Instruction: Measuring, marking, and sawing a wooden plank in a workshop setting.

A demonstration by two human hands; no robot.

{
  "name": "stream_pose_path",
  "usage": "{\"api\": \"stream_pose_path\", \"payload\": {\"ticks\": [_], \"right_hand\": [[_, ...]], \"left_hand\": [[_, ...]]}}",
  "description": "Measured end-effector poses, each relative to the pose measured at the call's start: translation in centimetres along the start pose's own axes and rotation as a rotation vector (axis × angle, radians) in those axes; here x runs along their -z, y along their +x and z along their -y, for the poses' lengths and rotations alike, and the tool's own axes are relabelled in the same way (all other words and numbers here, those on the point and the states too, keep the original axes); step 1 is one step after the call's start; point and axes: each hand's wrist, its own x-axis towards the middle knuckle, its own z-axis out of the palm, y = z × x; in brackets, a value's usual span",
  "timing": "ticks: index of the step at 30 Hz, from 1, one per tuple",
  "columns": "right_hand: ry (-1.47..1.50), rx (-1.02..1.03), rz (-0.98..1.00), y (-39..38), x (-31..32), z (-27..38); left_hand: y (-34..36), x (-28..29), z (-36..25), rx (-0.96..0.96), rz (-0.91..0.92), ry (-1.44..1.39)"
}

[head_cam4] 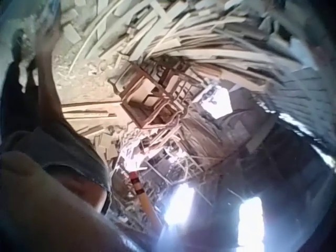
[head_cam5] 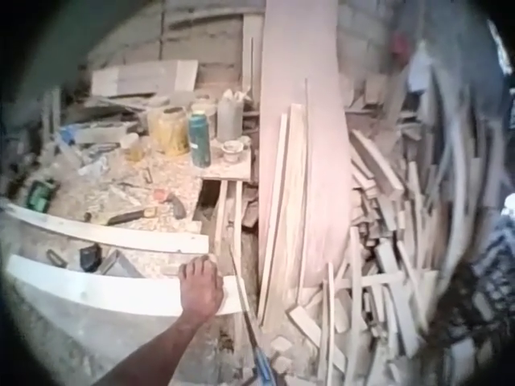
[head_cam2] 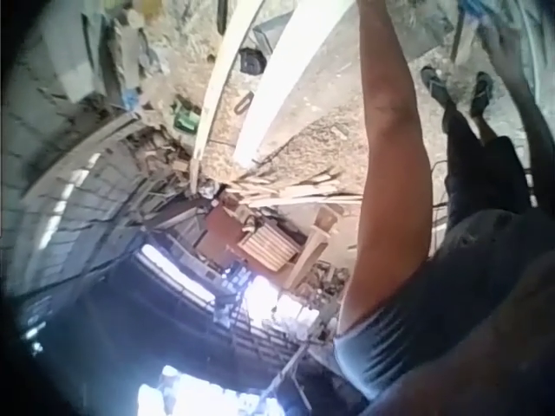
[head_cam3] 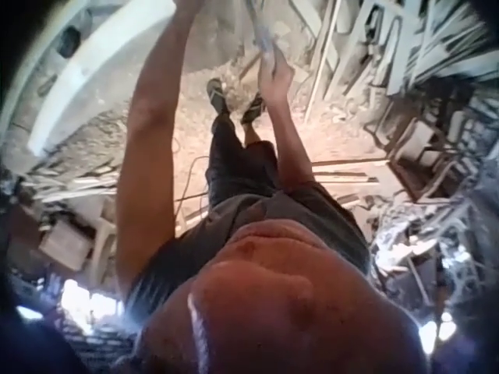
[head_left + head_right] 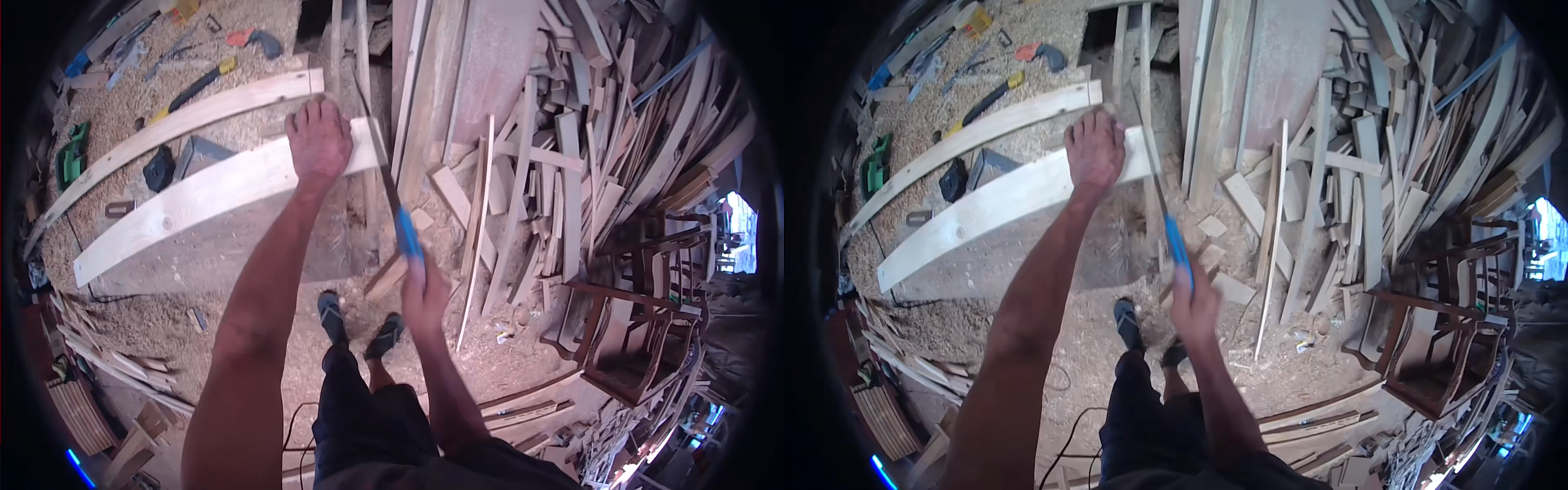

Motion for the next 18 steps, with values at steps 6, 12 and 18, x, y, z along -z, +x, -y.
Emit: {"api": "stream_pose_path", "payload": {"ticks": [6, 12, 18], "right_hand": [[-0.02, -0.009, 0.002, -6.2, 4.4, 0.9], [0.034, -0.008, -0.022, 7.7, 0.0, 5.1], [0.085, -0.035, -0.026, -4.3, 8.5, 2.6]], "left_hand": [[1.5, 1.2, -0.7, -0.055, -0.044, 0.042], [2.5, 1.1, -3.1, -0.072, -0.017, 0.013], [4.1, 1.1, -5.2, -0.1, -0.019, 0.06]]}}
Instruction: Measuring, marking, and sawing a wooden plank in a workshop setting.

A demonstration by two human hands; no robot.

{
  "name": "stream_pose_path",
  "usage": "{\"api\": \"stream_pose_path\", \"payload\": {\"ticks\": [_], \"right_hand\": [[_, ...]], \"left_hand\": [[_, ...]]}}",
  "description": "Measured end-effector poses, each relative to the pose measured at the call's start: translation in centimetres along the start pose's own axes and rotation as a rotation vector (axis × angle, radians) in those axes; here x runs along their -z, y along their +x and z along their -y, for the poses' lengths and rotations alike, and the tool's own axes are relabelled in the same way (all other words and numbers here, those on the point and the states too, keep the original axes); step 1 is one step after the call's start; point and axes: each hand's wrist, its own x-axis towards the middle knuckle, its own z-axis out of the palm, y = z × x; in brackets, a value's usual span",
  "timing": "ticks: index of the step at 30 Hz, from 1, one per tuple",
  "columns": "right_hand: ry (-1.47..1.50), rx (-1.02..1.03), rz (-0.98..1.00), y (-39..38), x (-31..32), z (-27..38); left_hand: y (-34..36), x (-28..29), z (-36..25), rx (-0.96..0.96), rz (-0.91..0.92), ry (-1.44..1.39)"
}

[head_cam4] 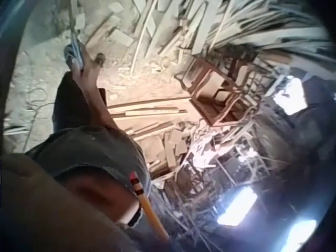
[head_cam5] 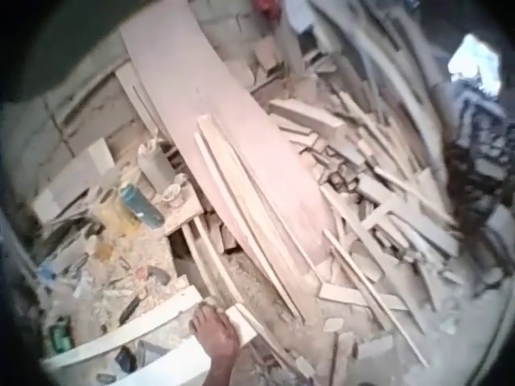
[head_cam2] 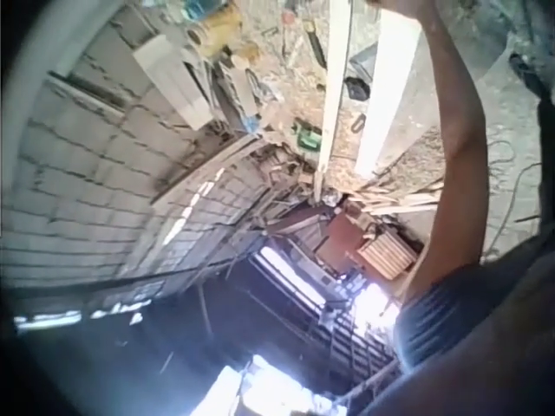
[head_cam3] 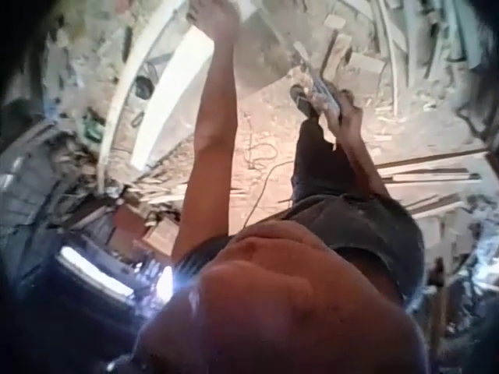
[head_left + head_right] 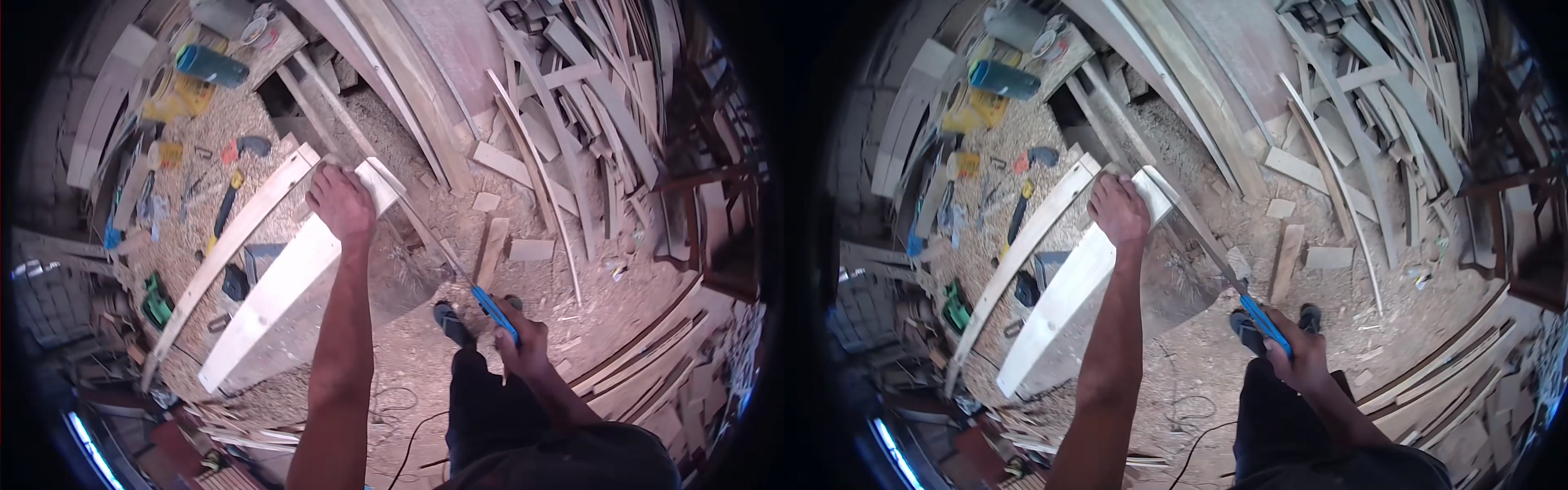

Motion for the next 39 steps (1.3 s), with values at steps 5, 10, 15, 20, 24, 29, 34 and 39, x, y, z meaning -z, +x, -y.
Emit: {"api": "stream_pose_path", "payload": {"ticks": [5, 10, 15, 20, 24, 29, 34, 39], "right_hand": [[-0.103, 0.09, 0.017, 14.9, -6.6, -0.6], [0.01, 0.008, 0.066, 10.6, -5.0, 1.0], [-0.051, 0.038, 0.022, 3.9, -0.4, -2.0], [-0.053, 0.092, 0.029, 16.1, -6.3, 0.3], [0.011, -0.021, 0.088, 9.5, -4.1, 1.2], [-0.046, 0.075, 0.032, 2.7, -1.7, -2.4], [-0.111, 0.018, 0.092, 14.7, -7.9, 1.1], [-0.072, 0.083, 0.016, 2.1, -0.7, -1.7]], "left_hand": [[0.0, -1.0, -2.0, -0.004, -0.006, 0.009], [-0.5, -0.4, 0.8, 0.033, 0.058, 0.1], [0.7, -0.6, -1.1, 0.03, 0.062, 0.102], [-0.7, -1.0, -1.2, 0.032, 0.057, 0.045], [-0.3, -0.8, 0.9, 0.041, 0.011, 0.058], [0.4, -0.2, 0.2, 0.04, 0.025, 0.045], [-0.2, -1.1, 0.3, 0.022, 0.026, 0.036], [0.2, -0.3, 0.7, 0.053, 0.043, 0.067]]}}
